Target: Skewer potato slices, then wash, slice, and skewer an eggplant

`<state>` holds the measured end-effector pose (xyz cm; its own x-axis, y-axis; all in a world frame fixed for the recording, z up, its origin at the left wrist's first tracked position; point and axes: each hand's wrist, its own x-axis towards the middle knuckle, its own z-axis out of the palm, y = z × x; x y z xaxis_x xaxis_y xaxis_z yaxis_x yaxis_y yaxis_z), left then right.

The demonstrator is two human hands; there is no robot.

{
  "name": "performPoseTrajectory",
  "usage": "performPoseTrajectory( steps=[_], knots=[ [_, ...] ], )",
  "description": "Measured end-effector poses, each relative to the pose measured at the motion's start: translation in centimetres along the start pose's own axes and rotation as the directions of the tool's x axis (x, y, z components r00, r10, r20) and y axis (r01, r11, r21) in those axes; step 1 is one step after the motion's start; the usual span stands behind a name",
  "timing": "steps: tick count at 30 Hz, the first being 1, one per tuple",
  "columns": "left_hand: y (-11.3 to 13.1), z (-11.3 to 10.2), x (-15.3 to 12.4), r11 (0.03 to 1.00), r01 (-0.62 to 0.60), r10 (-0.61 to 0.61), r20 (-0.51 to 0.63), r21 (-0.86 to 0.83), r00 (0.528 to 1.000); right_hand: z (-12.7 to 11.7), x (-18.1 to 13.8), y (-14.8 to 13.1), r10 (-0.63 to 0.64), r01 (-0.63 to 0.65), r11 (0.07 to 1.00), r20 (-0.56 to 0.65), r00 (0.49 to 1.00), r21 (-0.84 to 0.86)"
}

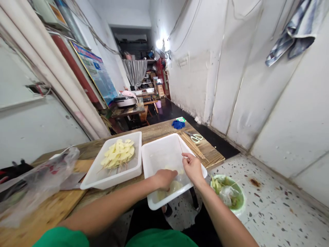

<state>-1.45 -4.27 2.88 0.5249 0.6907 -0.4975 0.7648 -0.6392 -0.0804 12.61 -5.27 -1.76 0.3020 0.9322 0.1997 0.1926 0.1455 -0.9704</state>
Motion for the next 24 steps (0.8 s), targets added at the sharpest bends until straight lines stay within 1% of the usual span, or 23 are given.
performPoseTrajectory(
  steps=[4, 6, 9, 11, 13, 14, 15, 16, 17, 18, 19, 20, 21, 24],
  knots=[
    [-0.3, 0.3, 0.2, 0.998, 0.055, -0.054, 0.043, -0.040, 0.998, 0.0, 0.1, 0.1, 0.011, -0.011, 1.000, 0.007, 1.000, -0.010],
    [-0.7, 0.7, 0.5, 0.993, 0.071, -0.069, 0.018, -0.099, 0.997, 0.0, 0.1, 0.1, 0.010, -0.010, 1.000, 0.000, 1.000, -0.011],
    [-1.6, 1.6, 1.3, 0.964, 0.092, -0.105, -0.041, -0.251, 0.994, 0.0, 0.1, 0.2, 0.001, -0.001, 1.000, -0.007, 1.000, -0.013],
    [-2.3, 2.2, 1.9, 0.927, 0.069, -0.093, -0.047, -0.368, 0.995, 0.0, 0.1, 0.2, -0.006, 0.006, 1.000, -0.010, 1.000, -0.010],
    [-2.9, 2.4, 2.8, 0.865, 0.021, -0.057, -0.057, -0.502, 0.997, 0.0, 0.1, 0.3, -0.006, 0.006, 1.000, -0.016, 1.000, -0.009],
    [-3.2, 2.2, 3.4, 0.803, 0.005, -0.066, -0.081, -0.596, 0.994, 0.0, 0.1, 0.3, -0.005, 0.005, 1.000, -0.022, 1.000, -0.008],
    [-3.5, 1.9, 4.0, 0.687, -0.008, -0.123, -0.127, -0.726, 0.984, 0.0, 0.1, 0.3, -0.006, 0.006, 1.000, -0.027, 1.000, -0.009],
    [-3.8, 1.3, 4.7, 0.515, -0.036, -0.225, -0.176, -0.856, 0.958, 0.0, 0.1, 0.4, -0.009, 0.009, 1.000, -0.031, 0.999, -0.009],
    [-4.2, 0.7, 5.6, 0.310, -0.090, -0.354, -0.202, -0.946, 0.913, 0.0, 0.1, 0.4, -0.014, 0.013, 1.000, -0.034, 0.999, -0.010],
    [-4.5, -0.1, 6.4, 0.104, -0.165, -0.483, -0.195, -0.981, 0.854, 0.0, 0.1, 0.3, -0.017, 0.017, 1.000, -0.033, 0.999, -0.012],
    [-5.0, -0.9, 7.3, -0.050, -0.242, -0.576, -0.170, -0.969, 0.800, -0.1, 0.1, 0.3, -0.018, 0.018, 1.000, -0.026, 0.999, -0.013],
    [-5.4, -1.6, 8.1, -0.149, -0.304, -0.634, -0.145, -0.941, 0.760, -0.1, 0.1, 0.2, -0.017, 0.016, 1.000, -0.014, 1.000, -0.016],
    [-5.8, -2.2, 8.8, -0.208, -0.348, -0.669, -0.126, -0.914, 0.732, -0.1, 0.1, 0.1, -0.013, 0.013, 1.000, 0.003, 1.000, -0.024],
    [-7.0, -3.1, 10.3, -0.320, -0.426, -0.724, -0.072, -0.846, 0.686, -0.1, 0.0, -0.1, -0.006, 0.011, 0.997, 0.067, 0.998, -0.077]
  ],
)
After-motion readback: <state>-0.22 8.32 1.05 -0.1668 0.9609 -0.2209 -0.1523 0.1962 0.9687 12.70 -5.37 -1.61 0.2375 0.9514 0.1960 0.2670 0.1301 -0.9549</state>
